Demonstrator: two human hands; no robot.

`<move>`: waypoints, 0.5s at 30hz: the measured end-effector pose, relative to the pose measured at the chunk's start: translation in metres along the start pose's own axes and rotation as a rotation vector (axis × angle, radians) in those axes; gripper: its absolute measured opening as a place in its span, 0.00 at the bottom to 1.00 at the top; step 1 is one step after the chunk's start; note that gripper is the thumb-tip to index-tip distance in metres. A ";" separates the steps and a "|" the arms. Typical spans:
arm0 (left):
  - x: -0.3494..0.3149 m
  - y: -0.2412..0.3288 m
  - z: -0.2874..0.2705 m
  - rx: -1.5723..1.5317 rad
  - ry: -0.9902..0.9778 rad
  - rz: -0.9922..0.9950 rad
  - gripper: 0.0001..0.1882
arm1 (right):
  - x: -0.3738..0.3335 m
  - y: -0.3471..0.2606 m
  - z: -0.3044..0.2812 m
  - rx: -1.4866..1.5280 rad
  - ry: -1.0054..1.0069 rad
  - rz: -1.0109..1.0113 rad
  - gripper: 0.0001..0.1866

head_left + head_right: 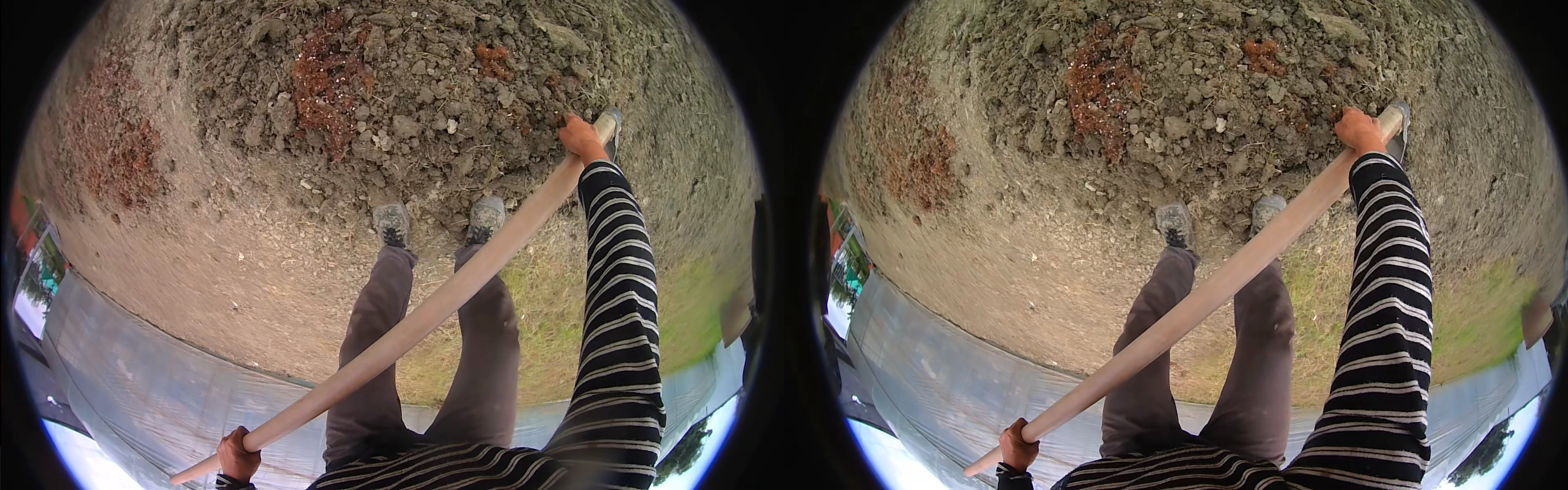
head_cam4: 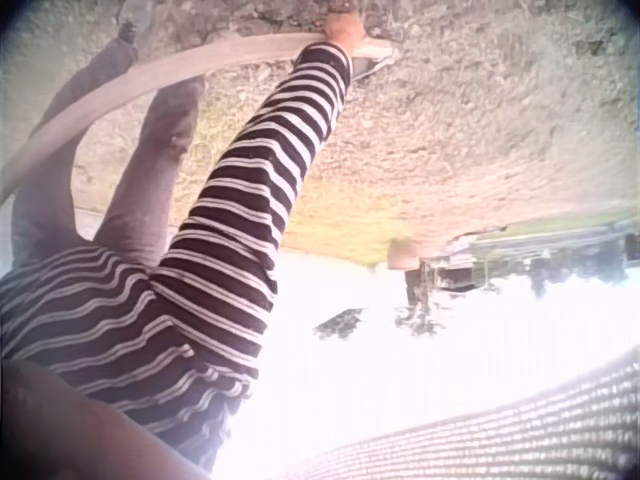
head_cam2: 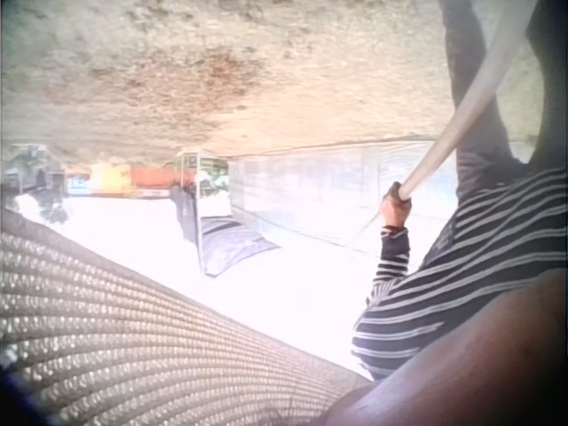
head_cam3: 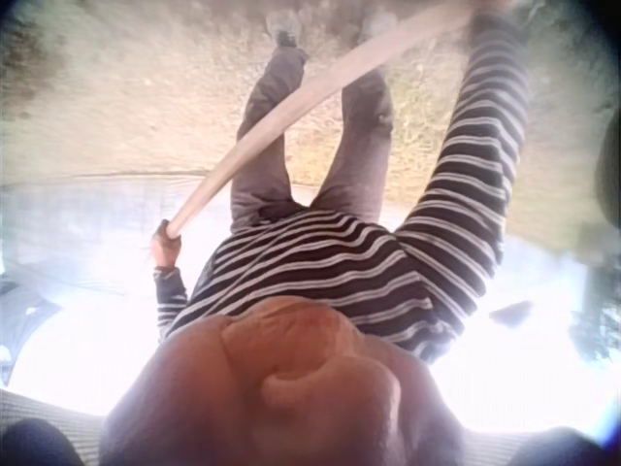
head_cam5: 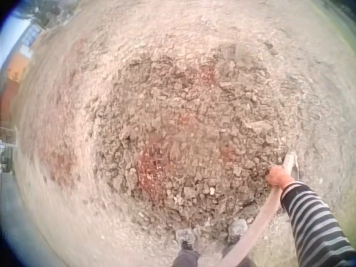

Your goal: The person uses a hoe to break up and loosen soil in a small patch of ground. They repeatedly strike and pull the soil, occasionally stepping forward to reach new areas. The person briefly removes a small piece of debris by hand before resuming hoeing.

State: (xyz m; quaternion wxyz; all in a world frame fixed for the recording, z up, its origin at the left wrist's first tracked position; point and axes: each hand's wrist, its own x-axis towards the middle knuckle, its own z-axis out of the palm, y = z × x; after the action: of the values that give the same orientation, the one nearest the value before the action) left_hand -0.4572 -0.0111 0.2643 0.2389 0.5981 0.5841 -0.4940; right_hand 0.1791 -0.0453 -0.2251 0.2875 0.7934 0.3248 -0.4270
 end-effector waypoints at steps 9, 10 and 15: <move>-0.008 0.001 0.012 -0.036 -0.011 -0.014 0.08 | 0.021 0.006 0.016 0.221 0.290 0.110 0.17; -0.008 0.002 0.011 -0.041 -0.015 -0.024 0.08 | 0.024 0.009 0.016 0.376 0.402 0.045 0.18; -0.009 0.011 -0.002 -0.014 -0.029 -0.049 0.09 | -0.002 0.084 0.010 1.001 0.981 0.014 0.23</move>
State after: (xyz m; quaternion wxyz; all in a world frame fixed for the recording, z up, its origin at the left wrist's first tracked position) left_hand -0.4449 -0.0163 0.2698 0.2392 0.5748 0.5984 -0.5044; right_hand 0.2373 -0.1055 -0.2128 -0.2896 0.9336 0.1763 -0.1163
